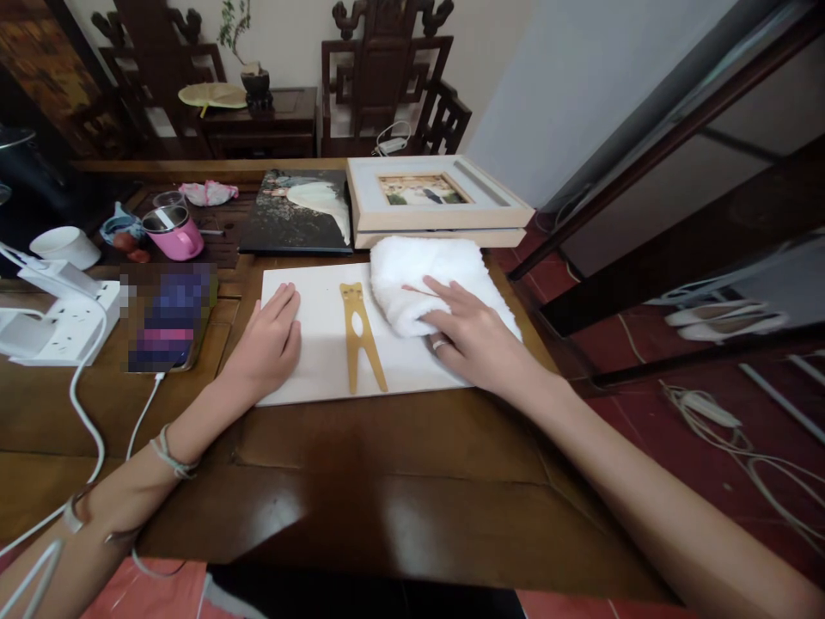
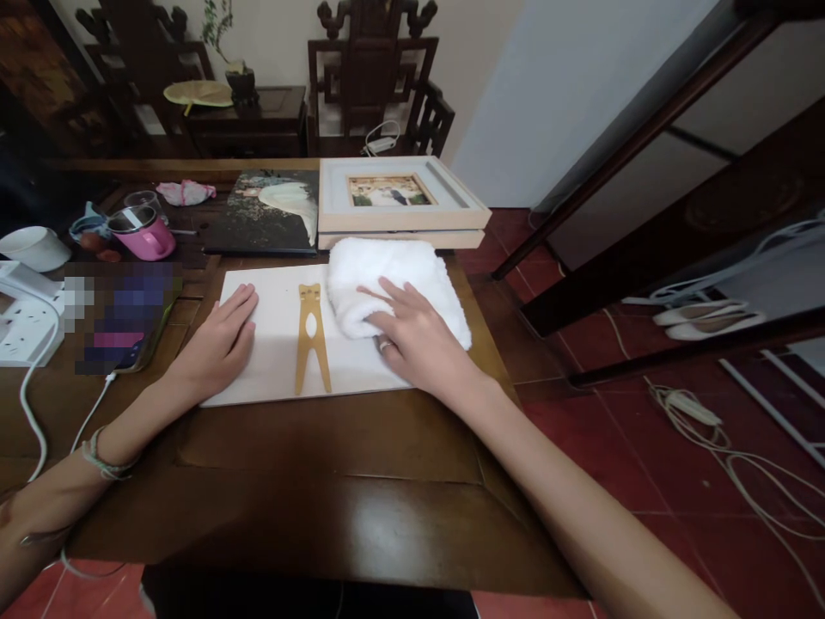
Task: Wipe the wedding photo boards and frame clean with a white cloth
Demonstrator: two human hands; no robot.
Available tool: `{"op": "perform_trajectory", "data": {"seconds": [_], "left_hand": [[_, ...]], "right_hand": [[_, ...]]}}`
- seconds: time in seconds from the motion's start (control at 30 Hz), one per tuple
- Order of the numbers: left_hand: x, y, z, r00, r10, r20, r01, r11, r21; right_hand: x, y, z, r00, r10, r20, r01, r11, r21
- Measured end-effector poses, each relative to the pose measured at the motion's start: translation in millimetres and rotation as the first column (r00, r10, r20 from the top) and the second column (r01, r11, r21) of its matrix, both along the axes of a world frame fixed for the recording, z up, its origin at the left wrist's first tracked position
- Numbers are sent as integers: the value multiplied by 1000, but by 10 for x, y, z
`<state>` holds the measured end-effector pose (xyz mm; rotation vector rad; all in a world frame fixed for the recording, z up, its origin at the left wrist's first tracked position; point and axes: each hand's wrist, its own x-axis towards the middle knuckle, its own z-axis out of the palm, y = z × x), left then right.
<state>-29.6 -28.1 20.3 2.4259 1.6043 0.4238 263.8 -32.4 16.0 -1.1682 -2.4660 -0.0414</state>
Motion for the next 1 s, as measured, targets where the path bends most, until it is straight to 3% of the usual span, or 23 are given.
{"op": "perform_trajectory", "data": {"seconds": [0.1, 0.33, 0.53, 0.73, 1.0], "left_hand": [[15, 28, -6, 1000, -2, 8, 2, 1000, 12], [4, 135, 18, 1000, -10, 17, 9, 1000, 26], [-38, 80, 12, 1000, -10, 25, 10, 1000, 28], [-28, 22, -9, 1000, -13, 24, 13, 1000, 18], [-15, 125, 21, 999, -17, 36, 15, 999, 30]], "right_hand": [[-69, -138, 24, 999, -10, 31, 10, 1000, -9], [-190, -662, 150, 994, 100, 52, -101, 995, 8], [-54, -432, 151, 993, 117, 8, -117, 992, -39], [-96, -148, 77, 999, -9, 53, 10, 1000, -11], [-291, -643, 161, 994, 64, 92, -67, 997, 35]]}}
